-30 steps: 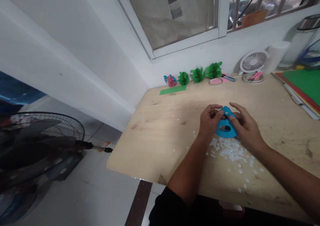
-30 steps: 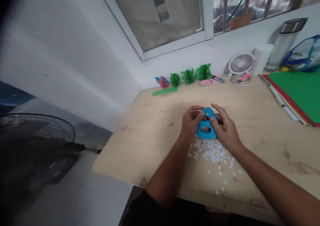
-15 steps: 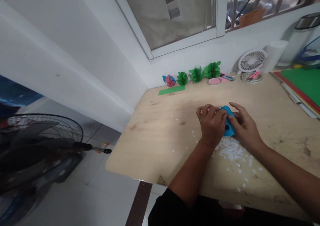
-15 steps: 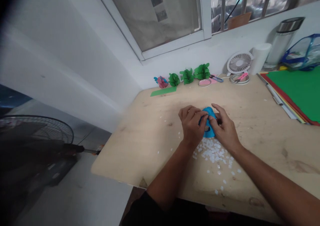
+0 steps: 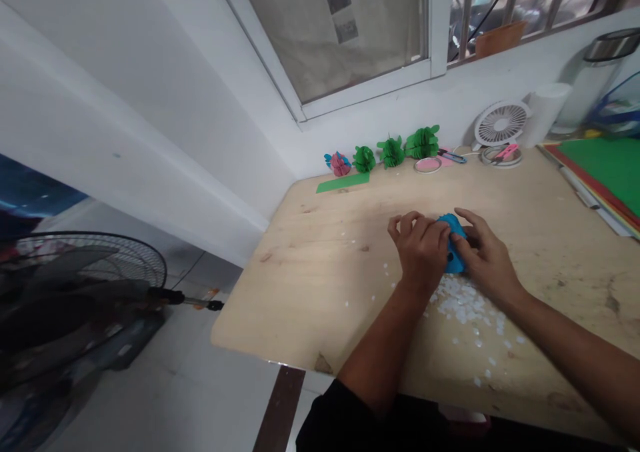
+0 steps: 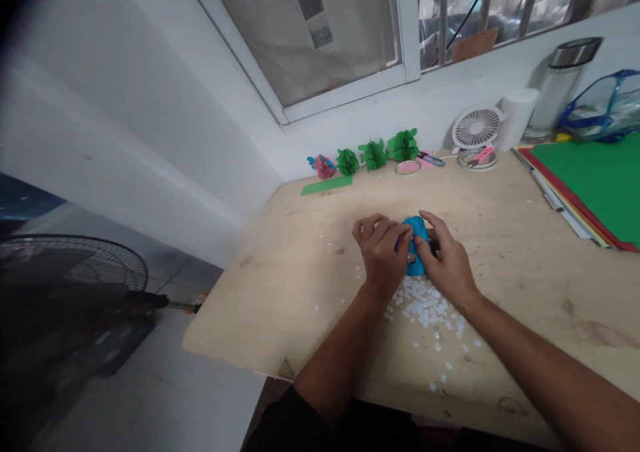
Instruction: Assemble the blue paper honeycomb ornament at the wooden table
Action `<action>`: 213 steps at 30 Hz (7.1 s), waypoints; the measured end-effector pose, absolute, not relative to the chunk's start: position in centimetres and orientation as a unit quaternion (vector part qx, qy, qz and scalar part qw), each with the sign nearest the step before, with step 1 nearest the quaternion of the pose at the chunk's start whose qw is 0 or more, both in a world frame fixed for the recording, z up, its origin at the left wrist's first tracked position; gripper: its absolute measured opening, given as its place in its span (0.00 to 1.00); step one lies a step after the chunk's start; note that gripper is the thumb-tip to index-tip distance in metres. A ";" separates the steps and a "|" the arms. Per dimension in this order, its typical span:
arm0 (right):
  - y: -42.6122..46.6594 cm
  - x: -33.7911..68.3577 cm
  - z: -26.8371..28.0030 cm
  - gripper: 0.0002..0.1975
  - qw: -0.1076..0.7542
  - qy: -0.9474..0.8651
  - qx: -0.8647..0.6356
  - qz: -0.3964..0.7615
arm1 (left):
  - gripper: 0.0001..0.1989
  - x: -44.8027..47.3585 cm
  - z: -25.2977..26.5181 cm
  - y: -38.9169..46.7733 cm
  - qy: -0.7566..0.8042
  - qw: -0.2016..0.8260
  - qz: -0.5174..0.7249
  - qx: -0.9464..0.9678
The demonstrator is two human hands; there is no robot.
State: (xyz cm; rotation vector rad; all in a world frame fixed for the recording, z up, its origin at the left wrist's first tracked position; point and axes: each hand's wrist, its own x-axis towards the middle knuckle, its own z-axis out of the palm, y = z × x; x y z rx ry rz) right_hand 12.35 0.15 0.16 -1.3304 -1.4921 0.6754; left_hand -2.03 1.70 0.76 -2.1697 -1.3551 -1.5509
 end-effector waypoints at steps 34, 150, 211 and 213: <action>0.0 12.0 0.2 0.33 0.489 -0.596 -0.558 0.308 | 0.11 -3.0 0.8 2.6 -0.437 0.072 -0.477 -0.759; 2.3 13.0 -0.5 0.33 0.631 -0.339 -0.501 0.486 | 0.19 -1.7 1.0 1.2 -0.429 -0.024 -0.357 -0.830; 1.1 11.7 0.7 0.36 0.614 -0.299 -0.435 0.587 | 0.08 -2.5 2.0 1.6 -0.511 -0.306 -0.470 -0.651; 1.2 11.7 0.7 0.36 0.611 -0.309 -0.437 0.583 | 0.07 -2.5 2.1 1.6 -0.513 -0.306 -0.471 -0.649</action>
